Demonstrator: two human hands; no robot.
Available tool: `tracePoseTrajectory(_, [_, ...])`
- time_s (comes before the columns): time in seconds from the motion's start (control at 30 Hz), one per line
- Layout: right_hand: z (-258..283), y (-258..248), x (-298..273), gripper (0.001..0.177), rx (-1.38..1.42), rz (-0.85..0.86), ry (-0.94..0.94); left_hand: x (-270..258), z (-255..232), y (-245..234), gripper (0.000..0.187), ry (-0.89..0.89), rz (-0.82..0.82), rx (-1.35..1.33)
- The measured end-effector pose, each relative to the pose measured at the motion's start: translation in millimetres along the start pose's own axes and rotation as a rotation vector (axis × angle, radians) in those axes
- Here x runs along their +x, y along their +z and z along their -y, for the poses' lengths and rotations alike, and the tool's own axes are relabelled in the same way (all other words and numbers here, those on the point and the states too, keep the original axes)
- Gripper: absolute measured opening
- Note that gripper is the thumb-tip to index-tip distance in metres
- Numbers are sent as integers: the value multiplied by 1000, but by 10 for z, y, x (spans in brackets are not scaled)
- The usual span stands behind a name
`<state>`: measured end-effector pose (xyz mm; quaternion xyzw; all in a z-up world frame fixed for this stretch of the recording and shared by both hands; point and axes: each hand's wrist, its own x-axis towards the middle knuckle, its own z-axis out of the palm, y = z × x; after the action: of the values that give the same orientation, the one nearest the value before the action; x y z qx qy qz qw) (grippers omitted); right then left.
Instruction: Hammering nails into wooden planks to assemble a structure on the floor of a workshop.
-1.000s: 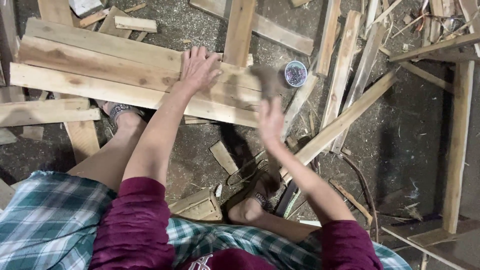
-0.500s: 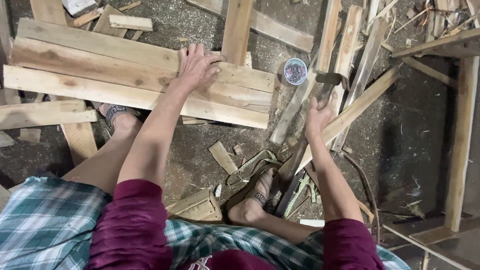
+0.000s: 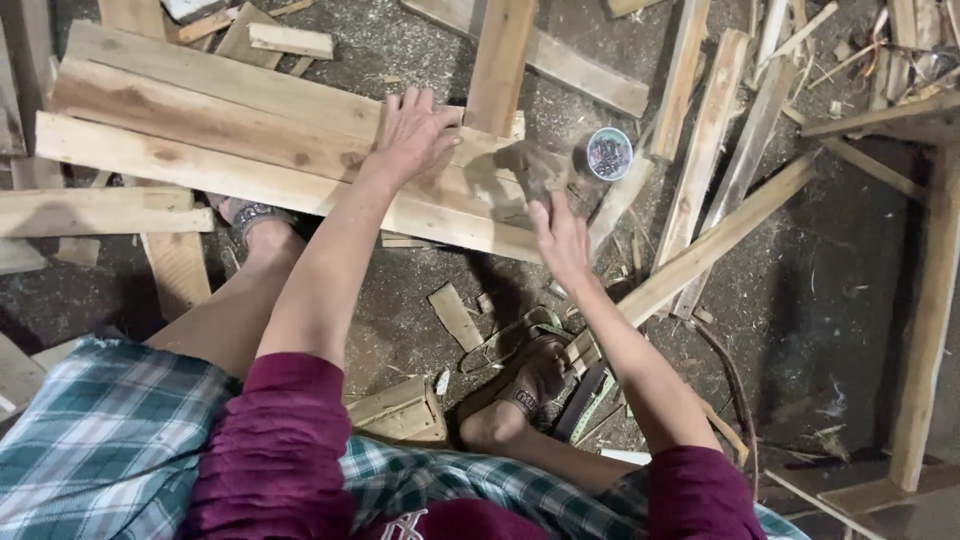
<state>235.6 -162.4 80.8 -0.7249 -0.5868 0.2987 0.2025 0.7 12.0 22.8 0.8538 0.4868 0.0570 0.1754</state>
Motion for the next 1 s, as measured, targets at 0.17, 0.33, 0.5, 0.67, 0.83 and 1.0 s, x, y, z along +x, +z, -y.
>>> tracePoseTrajectory(0.17, [292,2,78,26,50,-95,-215,15,21,46,15,-5,0,-16])
tracePoseTrajectory(0.33, [167,134,378,33,-127,1,-127,-34,6,-13,12,9,20,2])
tracePoseTrajectory(0.5, [588,-192,105,24,163,-187,-234,-13,18,50,48,15,-35,-41])
tracePoseTrajectory(0.67, [81,183,282,26,-33,-79,-160,30,16,51,18,18,-21,-57])
tracePoseTrajectory(0.83, [449,-125,108,37,132,-38,-87,1,26,131,19,-29,32,-42])
tracePoseTrajectory(1.0, [34,202,152,24,-161,-31,-94,27,42,145,21,6,4,-45])
